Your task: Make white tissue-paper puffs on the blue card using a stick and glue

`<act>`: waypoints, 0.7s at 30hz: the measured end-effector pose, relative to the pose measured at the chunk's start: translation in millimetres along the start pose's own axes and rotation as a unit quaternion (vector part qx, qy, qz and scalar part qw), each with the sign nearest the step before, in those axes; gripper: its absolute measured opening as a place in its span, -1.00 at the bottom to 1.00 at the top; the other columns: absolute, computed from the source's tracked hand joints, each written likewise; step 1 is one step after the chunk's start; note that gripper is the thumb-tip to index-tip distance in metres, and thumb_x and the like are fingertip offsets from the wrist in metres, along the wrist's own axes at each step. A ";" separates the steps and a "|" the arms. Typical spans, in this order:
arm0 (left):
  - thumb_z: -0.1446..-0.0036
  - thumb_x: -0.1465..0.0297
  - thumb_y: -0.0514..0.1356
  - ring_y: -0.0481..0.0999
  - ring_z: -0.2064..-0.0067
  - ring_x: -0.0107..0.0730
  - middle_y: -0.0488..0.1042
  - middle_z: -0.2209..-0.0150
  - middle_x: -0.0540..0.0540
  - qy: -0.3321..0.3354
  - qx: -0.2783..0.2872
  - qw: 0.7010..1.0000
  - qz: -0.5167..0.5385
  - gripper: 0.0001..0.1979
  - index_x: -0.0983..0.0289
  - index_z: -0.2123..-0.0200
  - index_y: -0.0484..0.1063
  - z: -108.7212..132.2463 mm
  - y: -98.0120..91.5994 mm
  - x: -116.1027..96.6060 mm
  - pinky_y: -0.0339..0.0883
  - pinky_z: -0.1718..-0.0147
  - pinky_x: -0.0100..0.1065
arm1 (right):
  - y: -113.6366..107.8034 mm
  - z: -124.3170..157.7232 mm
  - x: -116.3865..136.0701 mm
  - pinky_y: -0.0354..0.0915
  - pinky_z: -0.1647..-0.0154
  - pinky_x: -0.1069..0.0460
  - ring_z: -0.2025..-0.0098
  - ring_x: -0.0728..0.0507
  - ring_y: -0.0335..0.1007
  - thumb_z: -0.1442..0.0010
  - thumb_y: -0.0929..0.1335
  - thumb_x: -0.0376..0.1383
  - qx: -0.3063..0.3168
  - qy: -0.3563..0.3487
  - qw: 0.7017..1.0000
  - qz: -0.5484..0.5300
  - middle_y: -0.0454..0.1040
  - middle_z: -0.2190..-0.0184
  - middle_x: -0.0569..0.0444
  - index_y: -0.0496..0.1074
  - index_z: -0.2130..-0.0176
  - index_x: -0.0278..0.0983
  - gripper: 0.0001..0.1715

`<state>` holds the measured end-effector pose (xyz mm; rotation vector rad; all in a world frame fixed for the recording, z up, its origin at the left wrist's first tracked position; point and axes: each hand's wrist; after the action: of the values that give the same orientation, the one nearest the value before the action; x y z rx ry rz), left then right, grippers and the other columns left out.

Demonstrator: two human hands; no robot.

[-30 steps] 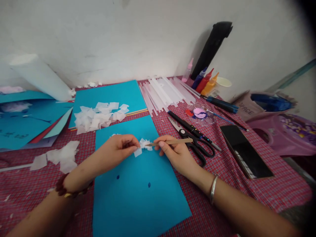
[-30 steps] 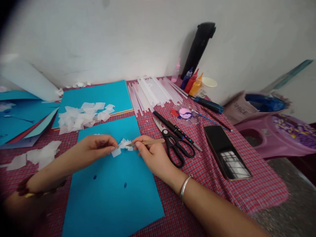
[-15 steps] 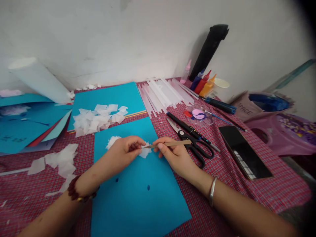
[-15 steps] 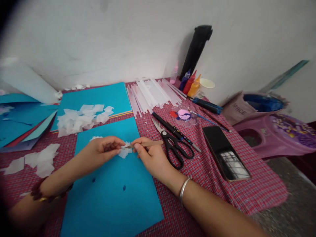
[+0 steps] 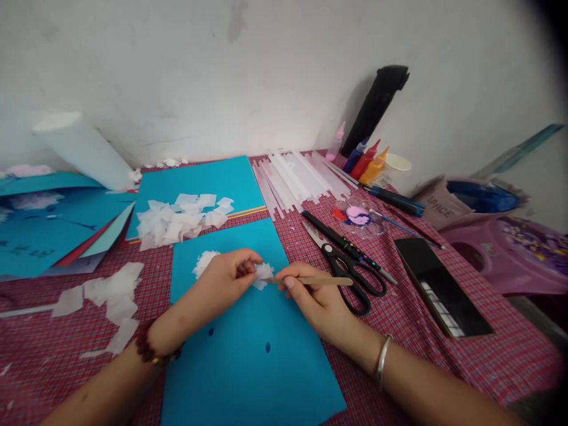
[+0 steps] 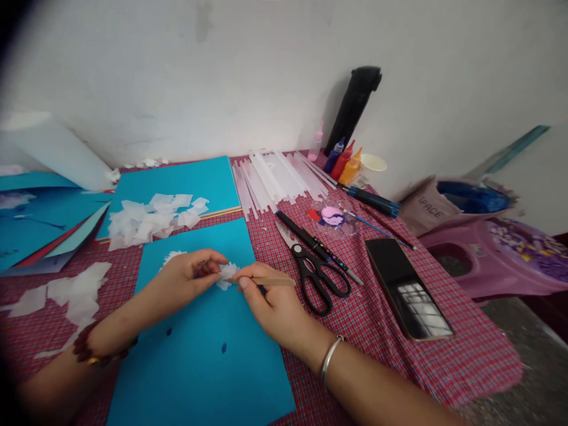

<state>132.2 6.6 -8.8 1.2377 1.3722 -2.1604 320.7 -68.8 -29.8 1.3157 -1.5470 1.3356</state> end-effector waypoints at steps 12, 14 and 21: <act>-0.12 0.27 0.12 0.40 0.41 -0.40 0.43 0.37 0.03 0.019 -0.109 0.993 -0.048 -0.78 0.27 0.24 0.42 4.0 -10.4 -6.7 0.27 0.40 -0.34 | 0.1 -4.3 3.5 0.34 0.19 0.01 0.25 -0.09 0.45 -0.28 0.24 -0.38 0.035 -0.041 0.995 0.084 0.52 0.30 0.03 0.48 0.19 -0.22 -0.76; -0.14 0.27 0.10 0.39 0.42 -0.40 0.42 0.39 0.02 0.024 -0.112 0.992 -0.043 -0.79 0.26 0.25 0.42 4.3 -12.9 -6.9 0.26 0.41 -0.35 | -0.1 -4.3 4.6 0.35 0.17 0.01 0.23 -0.10 0.45 -0.28 0.24 -0.39 0.051 -0.047 0.993 0.091 0.53 0.28 0.02 0.49 0.19 -0.21 -0.76; -0.15 0.28 0.10 0.35 0.44 -0.43 0.40 0.45 -0.02 0.043 -0.129 0.990 -0.033 -0.81 0.25 0.26 0.42 9.0 -18.3 -7.2 0.23 0.46 -0.40 | 2.3 -3.0 5.6 0.36 0.17 0.00 0.23 -0.10 0.46 -0.29 0.24 -0.38 0.060 -0.069 0.990 0.109 0.54 0.29 0.00 0.48 0.20 -0.22 -0.76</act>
<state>120.3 6.8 9.2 1.2108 1.6888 -1.9131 316.8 -67.4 -24.4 1.3689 -1.7691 1.5202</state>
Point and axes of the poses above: each hand's wrist, its own z-axis away from the middle knuckle, its own y-axis out of the palm, x = y × z
